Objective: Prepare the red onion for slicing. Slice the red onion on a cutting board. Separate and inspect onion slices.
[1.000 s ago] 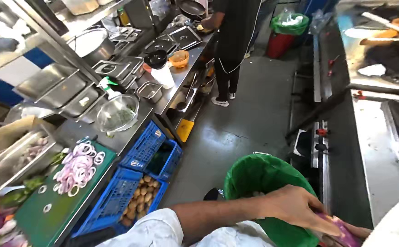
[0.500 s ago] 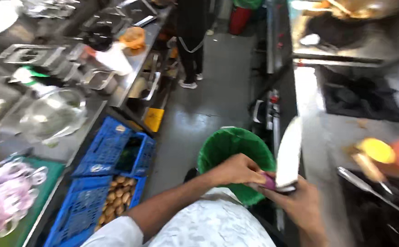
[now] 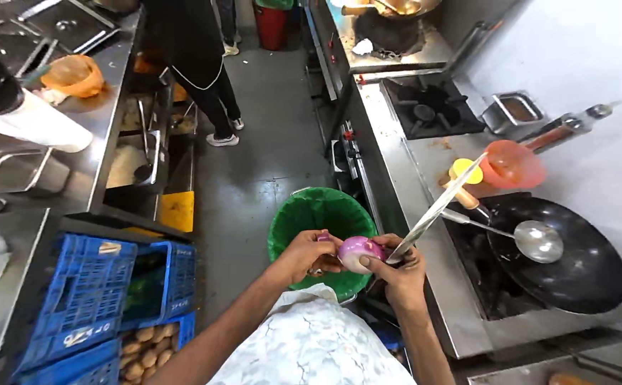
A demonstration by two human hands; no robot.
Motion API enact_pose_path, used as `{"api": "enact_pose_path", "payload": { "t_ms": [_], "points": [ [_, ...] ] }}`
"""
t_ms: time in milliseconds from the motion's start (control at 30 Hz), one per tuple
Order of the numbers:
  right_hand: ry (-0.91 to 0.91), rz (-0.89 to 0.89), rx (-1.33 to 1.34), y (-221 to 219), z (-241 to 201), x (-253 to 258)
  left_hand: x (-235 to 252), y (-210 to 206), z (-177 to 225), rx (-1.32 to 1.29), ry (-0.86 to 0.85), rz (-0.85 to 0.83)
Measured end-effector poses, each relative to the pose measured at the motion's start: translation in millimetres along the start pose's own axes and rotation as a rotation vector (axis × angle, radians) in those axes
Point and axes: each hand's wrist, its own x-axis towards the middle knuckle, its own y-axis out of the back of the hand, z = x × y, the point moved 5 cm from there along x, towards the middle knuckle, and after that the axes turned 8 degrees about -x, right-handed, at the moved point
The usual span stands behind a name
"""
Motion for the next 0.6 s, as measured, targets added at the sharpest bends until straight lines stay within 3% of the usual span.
{"api": "enact_pose_path", "payload": {
  "t_ms": [133,333,600],
  "points": [
    [-0.064,0.171,0.093,-4.9,9.5,-8.4,1.2,4.7,-8.5,-0.142,0.108,-0.031],
    [0.046,0.195,0.042,-13.5,-12.1,-11.8,12.6,26.3,-17.6,-0.159,0.037,-0.097],
    [0.238,0.052,-0.037,-29.4,-18.1,-18.9,26.0,53.9,-34.1,-0.035,0.208,-0.278]
  ]
}}
